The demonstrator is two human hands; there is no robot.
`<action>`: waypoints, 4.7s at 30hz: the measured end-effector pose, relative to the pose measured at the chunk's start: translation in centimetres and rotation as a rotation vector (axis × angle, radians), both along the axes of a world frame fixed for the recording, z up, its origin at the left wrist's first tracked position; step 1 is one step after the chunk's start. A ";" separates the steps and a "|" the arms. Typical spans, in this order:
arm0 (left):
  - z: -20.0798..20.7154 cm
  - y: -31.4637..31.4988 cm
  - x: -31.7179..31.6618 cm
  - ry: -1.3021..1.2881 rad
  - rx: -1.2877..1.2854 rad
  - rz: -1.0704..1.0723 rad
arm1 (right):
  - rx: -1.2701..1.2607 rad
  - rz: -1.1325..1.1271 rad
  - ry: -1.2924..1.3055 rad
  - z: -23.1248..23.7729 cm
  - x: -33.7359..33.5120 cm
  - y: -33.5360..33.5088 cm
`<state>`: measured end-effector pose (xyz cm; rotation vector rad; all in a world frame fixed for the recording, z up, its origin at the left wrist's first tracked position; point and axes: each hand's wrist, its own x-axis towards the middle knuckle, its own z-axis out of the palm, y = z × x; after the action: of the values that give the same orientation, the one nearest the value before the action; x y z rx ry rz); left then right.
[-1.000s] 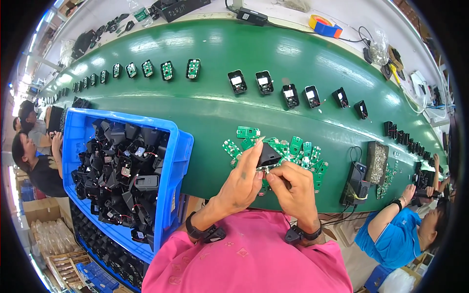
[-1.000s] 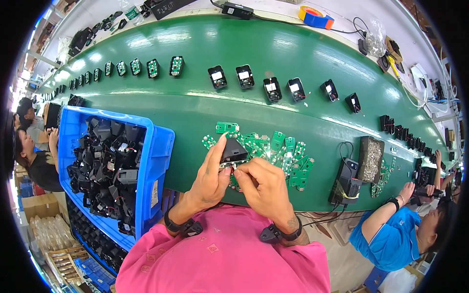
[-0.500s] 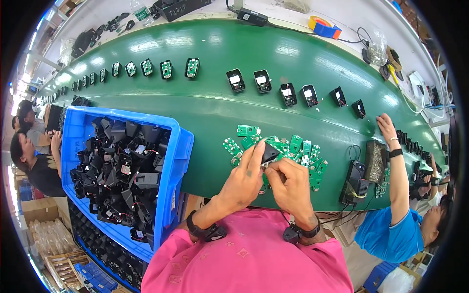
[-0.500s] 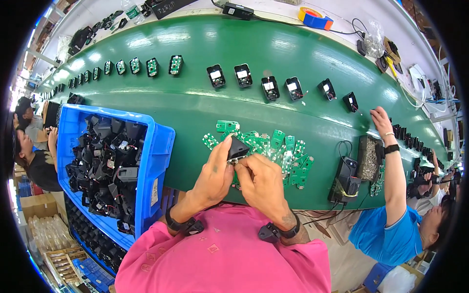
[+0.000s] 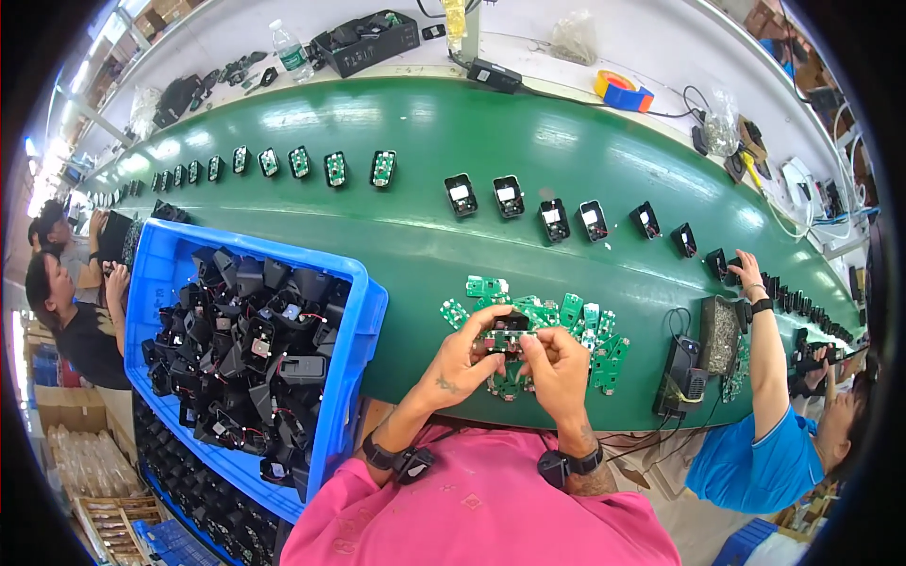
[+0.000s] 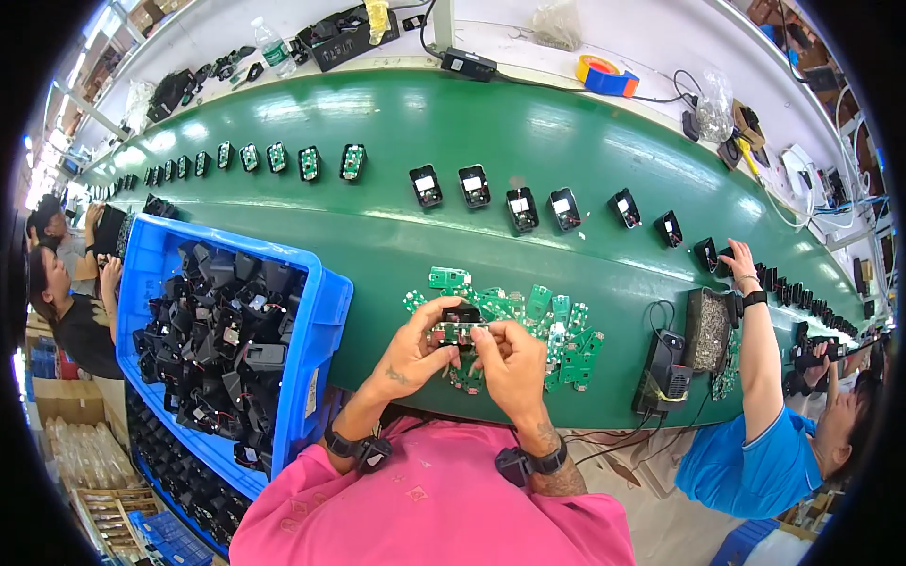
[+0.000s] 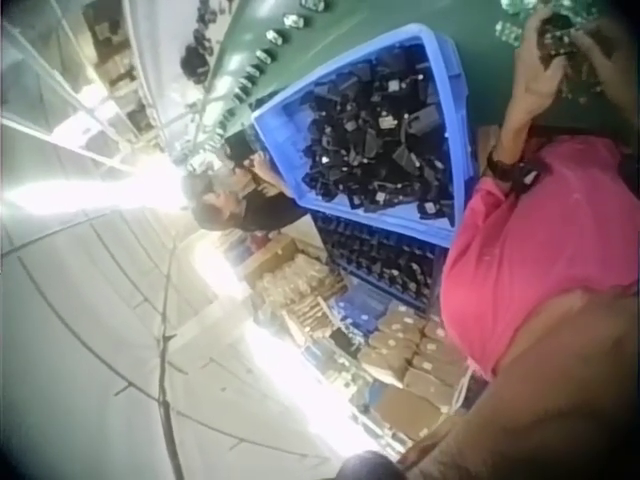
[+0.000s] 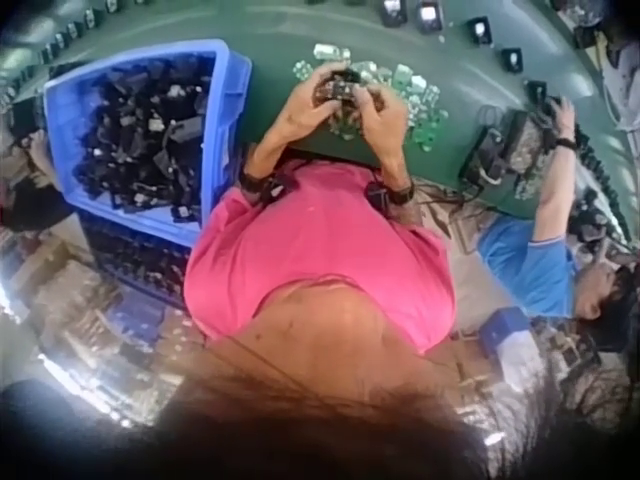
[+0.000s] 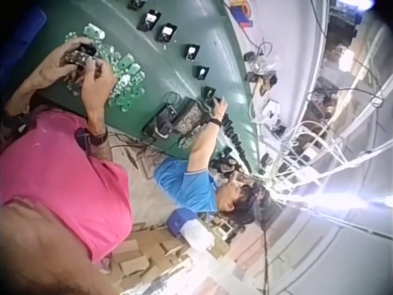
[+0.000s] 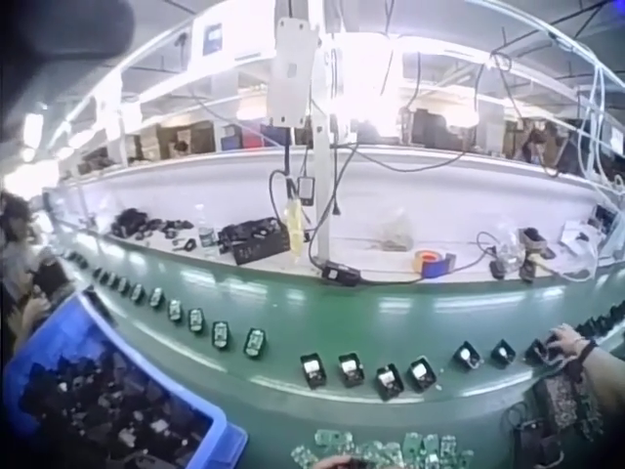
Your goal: The person picks up a black plastic housing and a green circuit board by hand, fits the board into the housing, and presses them together. They then place the assembled unit onto the green conveyor belt and repeat the process.
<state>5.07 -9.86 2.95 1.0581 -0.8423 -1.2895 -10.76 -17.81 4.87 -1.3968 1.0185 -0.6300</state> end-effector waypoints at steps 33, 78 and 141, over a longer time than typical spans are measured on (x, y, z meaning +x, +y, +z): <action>-1.2 -0.4 -1.3 -0.543 -0.242 0.560 | -0.545 0.173 0.070 2.3 2.0 1.0; 0.4 0.0 -0.1 -0.195 0.024 0.236 | -0.346 0.158 0.041 -0.9 3.4 0.0; -3.0 4.3 3.9 -0.466 -0.069 0.506 | -0.905 0.881 0.603 -1.5 11.5 -12.1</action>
<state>8.94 -5.60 -0.03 1.4314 -0.8768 -0.5925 0.70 -29.88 3.35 -2.7071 0.4102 0.0605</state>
